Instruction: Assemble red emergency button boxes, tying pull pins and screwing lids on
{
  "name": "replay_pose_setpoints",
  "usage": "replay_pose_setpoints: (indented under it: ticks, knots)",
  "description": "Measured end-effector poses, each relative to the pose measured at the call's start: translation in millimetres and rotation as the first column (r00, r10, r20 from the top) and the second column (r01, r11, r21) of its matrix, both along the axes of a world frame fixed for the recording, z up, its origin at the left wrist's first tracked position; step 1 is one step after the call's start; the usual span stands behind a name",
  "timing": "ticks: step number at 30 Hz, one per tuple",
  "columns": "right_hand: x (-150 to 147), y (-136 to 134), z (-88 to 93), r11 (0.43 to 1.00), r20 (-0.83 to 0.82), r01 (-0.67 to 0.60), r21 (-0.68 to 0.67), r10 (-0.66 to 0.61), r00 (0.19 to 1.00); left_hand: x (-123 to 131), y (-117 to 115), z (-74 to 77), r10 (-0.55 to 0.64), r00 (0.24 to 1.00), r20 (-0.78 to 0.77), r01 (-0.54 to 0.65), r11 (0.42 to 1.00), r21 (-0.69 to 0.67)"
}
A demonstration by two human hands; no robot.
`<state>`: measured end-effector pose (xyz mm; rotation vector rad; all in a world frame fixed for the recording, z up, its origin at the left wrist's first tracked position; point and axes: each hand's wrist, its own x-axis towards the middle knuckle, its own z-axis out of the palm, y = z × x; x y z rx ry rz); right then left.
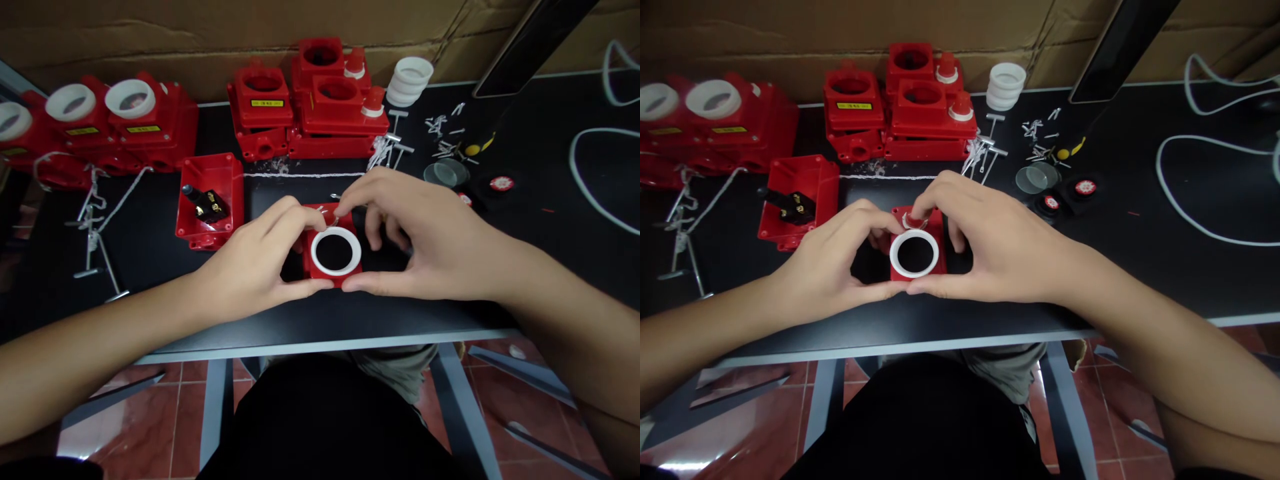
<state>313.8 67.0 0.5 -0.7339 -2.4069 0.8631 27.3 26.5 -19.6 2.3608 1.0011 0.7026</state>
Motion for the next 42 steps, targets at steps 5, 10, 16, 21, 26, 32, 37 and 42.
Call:
replay_pose_setpoints:
  ticks: [5, 10, 16, 21, 26, 32, 37, 42]
  knots:
    - [1.5, -1.0, 4.9, 0.989, -0.066, -0.020, -0.143, 0.011, 0.998, 0.3, 0.0, -0.4, 0.026, 1.000, 0.017, -0.026, 0.999, -0.020]
    - [1.1, 1.4, 3.1, 0.990, -0.107, 0.029, -0.140, -0.045, 0.993, 0.8, 0.1, -1.4, 0.026, 0.999, 0.026, -0.026, 1.000, -0.011]
    - [-1.5, 0.7, 2.9, 0.964, -0.169, 0.045, -0.263, -0.092, 0.981, 1.2, 1.0, -0.9, 0.049, 0.999, 0.021, -0.048, 0.998, -0.033]
    - [-2.1, -0.6, 6.0, 0.891, -0.188, 0.019, -0.454, -0.117, 0.975, 0.5, 1.2, -0.1, 0.090, 0.996, 0.011, -0.089, 0.993, -0.078]
    - [-0.7, 4.6, 6.5, 0.872, -0.176, 0.040, -0.489, -0.143, 0.974, 0.1, 1.7, 0.0, 0.094, 0.995, 0.017, -0.091, 0.991, -0.099]
    - [-2.6, 5.8, -1.4, 0.903, -0.216, 0.041, -0.427, -0.146, 0.965, 1.3, 3.6, 0.5, 0.085, 0.996, 0.038, -0.082, 0.993, -0.085]
    - [-1.4, 2.6, 0.3, 0.886, -0.199, -0.007, -0.463, -0.096, 0.975, 0.7, 2.9, 1.1, 0.096, 0.995, 0.020, -0.094, 0.992, -0.086]
    - [1.3, 4.1, 1.3, 0.922, -0.172, 0.116, -0.370, -0.191, 0.966, 0.4, 2.6, 1.3, 0.110, 0.994, 0.006, -0.109, 0.989, -0.100]
